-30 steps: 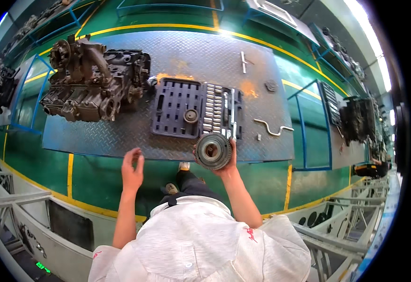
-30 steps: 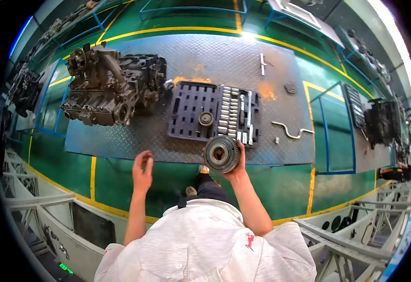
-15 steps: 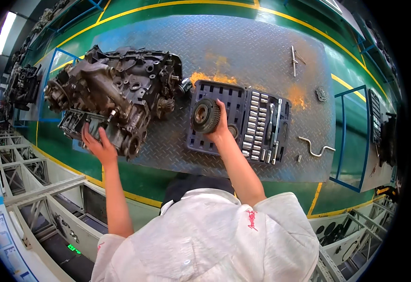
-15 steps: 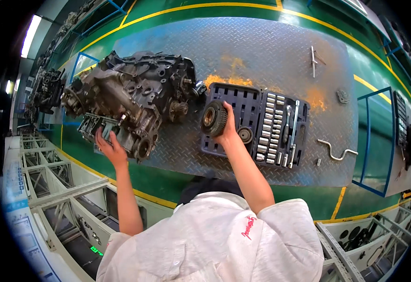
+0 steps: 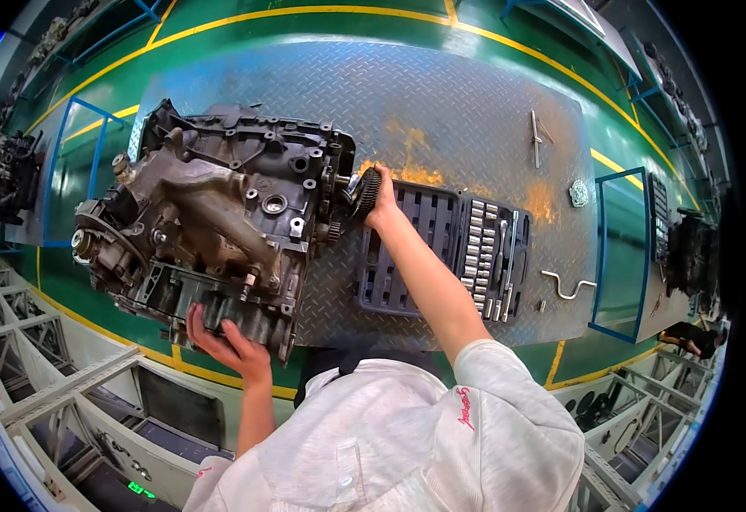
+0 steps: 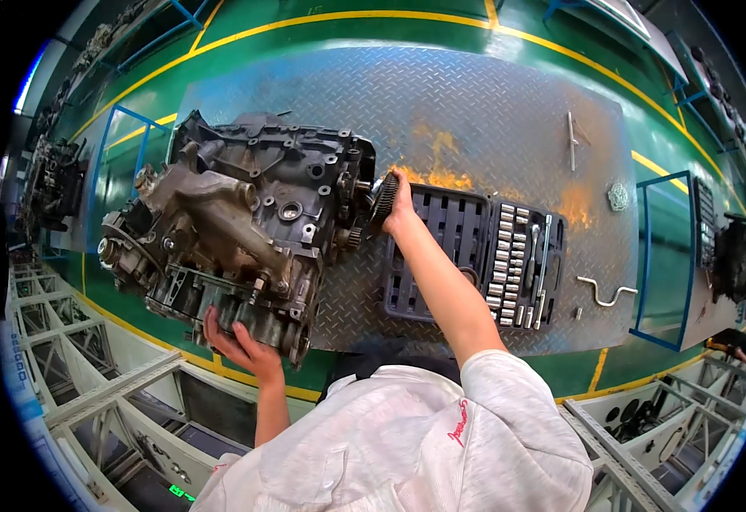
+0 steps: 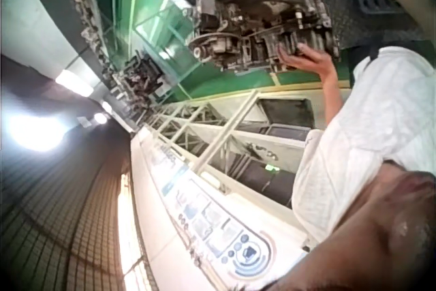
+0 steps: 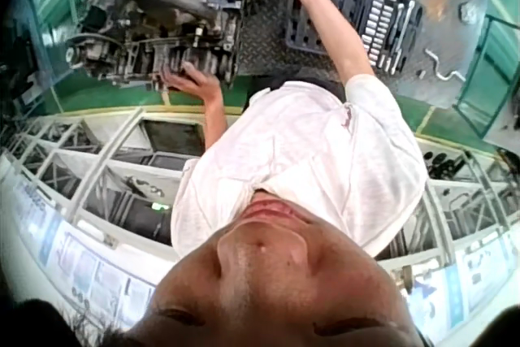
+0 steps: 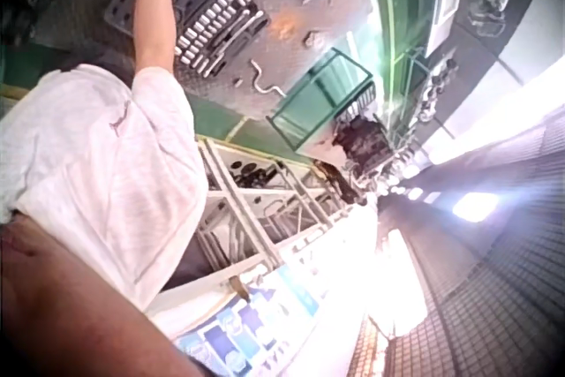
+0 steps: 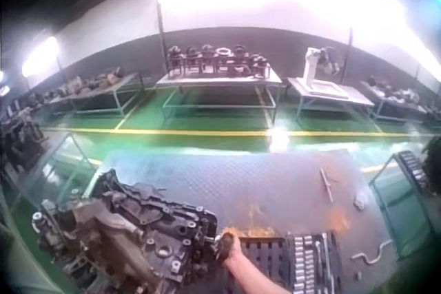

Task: The person fits and removes gears on an engine assembly by hand, retrieves components from a shelf, closes a socket set case, and handles a set of hex keys.

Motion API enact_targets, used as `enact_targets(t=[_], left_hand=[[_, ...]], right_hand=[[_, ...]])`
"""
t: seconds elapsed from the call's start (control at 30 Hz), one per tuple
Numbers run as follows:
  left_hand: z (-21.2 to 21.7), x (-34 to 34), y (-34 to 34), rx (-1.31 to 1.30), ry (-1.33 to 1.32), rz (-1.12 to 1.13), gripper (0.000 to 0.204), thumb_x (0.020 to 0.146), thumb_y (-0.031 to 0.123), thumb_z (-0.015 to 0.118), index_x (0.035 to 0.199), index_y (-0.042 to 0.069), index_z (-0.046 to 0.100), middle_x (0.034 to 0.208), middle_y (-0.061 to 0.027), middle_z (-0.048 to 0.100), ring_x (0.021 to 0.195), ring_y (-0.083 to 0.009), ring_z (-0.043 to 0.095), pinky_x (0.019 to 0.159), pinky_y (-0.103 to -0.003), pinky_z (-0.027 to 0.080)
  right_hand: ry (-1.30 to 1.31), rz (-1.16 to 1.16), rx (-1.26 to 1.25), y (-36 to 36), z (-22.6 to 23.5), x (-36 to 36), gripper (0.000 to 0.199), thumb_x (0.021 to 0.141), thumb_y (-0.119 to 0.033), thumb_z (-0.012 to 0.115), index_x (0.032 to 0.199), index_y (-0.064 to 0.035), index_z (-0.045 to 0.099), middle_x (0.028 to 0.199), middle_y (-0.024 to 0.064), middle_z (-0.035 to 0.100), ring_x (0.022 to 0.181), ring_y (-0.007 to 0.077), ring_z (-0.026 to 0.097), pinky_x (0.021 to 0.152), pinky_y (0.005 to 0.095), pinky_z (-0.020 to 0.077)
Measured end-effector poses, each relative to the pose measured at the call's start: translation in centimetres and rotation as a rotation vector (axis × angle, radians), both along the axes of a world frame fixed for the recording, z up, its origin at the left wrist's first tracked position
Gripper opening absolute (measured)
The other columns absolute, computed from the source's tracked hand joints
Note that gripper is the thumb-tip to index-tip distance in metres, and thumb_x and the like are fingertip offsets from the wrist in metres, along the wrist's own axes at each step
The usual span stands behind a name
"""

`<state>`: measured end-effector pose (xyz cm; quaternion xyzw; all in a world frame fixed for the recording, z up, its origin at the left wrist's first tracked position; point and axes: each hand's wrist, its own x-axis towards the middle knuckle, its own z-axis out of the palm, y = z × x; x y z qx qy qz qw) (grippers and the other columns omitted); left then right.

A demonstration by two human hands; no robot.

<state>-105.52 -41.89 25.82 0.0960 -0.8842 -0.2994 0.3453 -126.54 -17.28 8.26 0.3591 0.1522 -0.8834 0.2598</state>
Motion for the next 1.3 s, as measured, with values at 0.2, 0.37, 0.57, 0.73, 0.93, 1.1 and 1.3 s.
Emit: enact_targets(t=[0.2,0.37,0.57,0.73,0.93,1.1,1.3], left_hand=[[-0.2,0.1,-0.8,0.035,-0.005,-0.049,0.039,0.09,0.019,0.043,0.119,-0.008,0.044,0.124,-0.0234,0.043,0.115,-0.036,0.041,0.099,-0.046,0.029],[0.5,0.1,-1.1,0.039,0.025,-0.09,0.038,0.092,0.019,0.041,0.117,-0.009,0.044,0.123,-0.0236,0.043,0.114,-0.036,0.042,0.098,-0.046,0.03],[0.3,1.1,-1.6,0.096,0.001,-0.151,0.035,0.093,0.018,0.042,0.117,-0.007,0.045,0.123,-0.0234,0.044,0.113,-0.037,0.043,0.097,-0.047,0.031],[0.8,1.8,-1.5,0.048,0.029,-0.209,0.037,0.095,0.022,0.045,0.117,-0.008,0.047,0.125,-0.0252,0.042,0.113,-0.0389,0.043,0.096,-0.048,0.032],[2.6,3.8,-0.8,0.055,0.139,-0.261,0.048,0.094,0.041,0.048,0.119,0.0,0.047,0.117,-0.0227,0.046,0.102,-0.0383,0.048,0.086,-0.05,0.041],[3.0,4.9,-0.6,-0.004,0.075,-0.239,0.052,0.096,0.044,0.042,0.12,-0.002,0.046,0.123,-0.023,0.04,0.096,-0.0382,0.049,0.079,-0.05,0.044],[2.8,5.5,0.6,-0.161,0.27,-0.12,0.054,0.096,0.047,0.039,0.114,-0.003,0.049,0.115,-0.0249,0.045,0.087,-0.0382,0.053,0.073,-0.049,0.046]], right_hand=[[-0.018,0.027,0.126,-2.1,-0.7,-2.2,0.057,0.072,-0.062,0.053,0.085,-0.0068,0.062,0.086,0.0135,0.065,0.075,0.0316,0.06,0.078,0.0458,0.048],[-0.08,0.013,0.054,-3.1,-0.7,-3.0,0.068,0.067,-0.067,0.053,0.091,-0.0049,0.063,0.09,0.0151,0.065,0.083,0.0332,0.058,0.084,0.0508,0.0435],[-0.005,0.062,0.067,-0.9,-0.7,-0.8,0.064,0.067,-0.067,0.053,0.089,-0.0071,0.061,0.094,0.016,0.062,0.089,0.0356,0.057,0.091,0.0542,0.0398],[0.153,-0.23,0.179,2.9,0.9,6.0,0.045,0.076,-0.054,0.052,0.078,-0.0104,0.063,0.069,0.0073,0.062,0.062,0.0222,0.058,0.062,0.0395,0.049],[0.12,-0.408,0.051,6.0,4.3,27.0,0.05,0.074,-0.057,0.054,0.086,-0.0094,0.066,0.083,0.0096,0.066,0.075,0.0252,0.061,0.075,0.0399,0.0495],[-0.081,-0.556,0.097,9.0,1.0,43.5,0.048,0.074,-0.055,0.053,0.089,-0.0109,0.064,0.084,0.0102,0.064,0.074,0.0277,0.06,0.074,0.0462,0.0471],[-0.37,-0.654,0.231,12.3,-7.0,63.2,0.051,0.07,-0.06,0.056,0.077,-0.0097,0.059,0.068,0.011,0.057,0.061,0.0264,0.053,0.066,0.0457,0.045]])
